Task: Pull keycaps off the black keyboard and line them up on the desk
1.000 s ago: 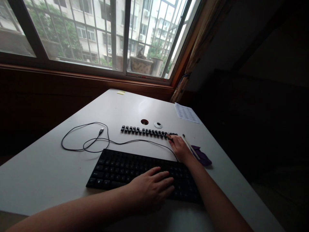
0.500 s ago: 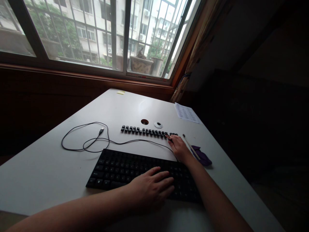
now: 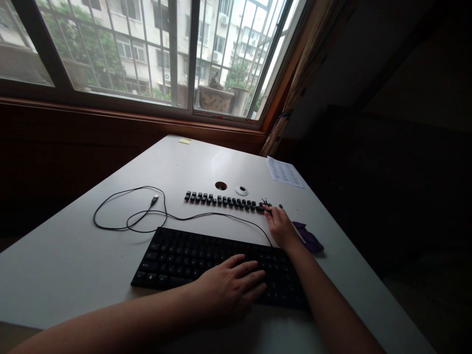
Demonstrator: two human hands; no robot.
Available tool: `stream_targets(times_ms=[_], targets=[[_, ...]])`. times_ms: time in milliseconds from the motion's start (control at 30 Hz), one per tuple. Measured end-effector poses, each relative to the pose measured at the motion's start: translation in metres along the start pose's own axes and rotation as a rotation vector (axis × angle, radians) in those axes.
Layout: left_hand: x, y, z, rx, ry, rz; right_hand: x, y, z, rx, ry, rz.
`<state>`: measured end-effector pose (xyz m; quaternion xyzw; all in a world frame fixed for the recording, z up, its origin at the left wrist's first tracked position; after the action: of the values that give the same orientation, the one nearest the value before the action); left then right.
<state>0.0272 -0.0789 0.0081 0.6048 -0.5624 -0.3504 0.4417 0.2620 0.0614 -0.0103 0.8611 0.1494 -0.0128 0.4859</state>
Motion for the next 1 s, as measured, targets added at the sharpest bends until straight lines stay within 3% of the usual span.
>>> stream_targets(times_ms=[633,733,867,1000], targets=[[0.000,0.001,-0.001,0.002,0.001,-0.011,-0.003,0.000,-0.001,-0.006,0.019,0.045],[0.000,0.000,0.000,0.001,-0.002,-0.004,-0.006,0.015,-0.005,0.059,0.015,0.044],[0.000,-0.001,0.000,-0.002,0.001,0.007,-0.009,0.050,-0.004,0.157,-0.109,-0.005],[0.000,0.000,0.000,0.002,0.005,0.002,-0.022,0.073,0.009,0.030,-0.197,-0.299]])
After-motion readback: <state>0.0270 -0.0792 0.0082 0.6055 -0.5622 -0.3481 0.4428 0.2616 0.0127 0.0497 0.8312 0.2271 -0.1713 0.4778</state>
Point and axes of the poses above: each hand's wrist, its own z-axis away from the middle knuckle, its own y-axis out of the back of the hand, x = y × z, the point moved 6 cm from there along -z, towards the middle knuckle, and after that the axes turned 4 degrees about z, right-handed, at the moved point
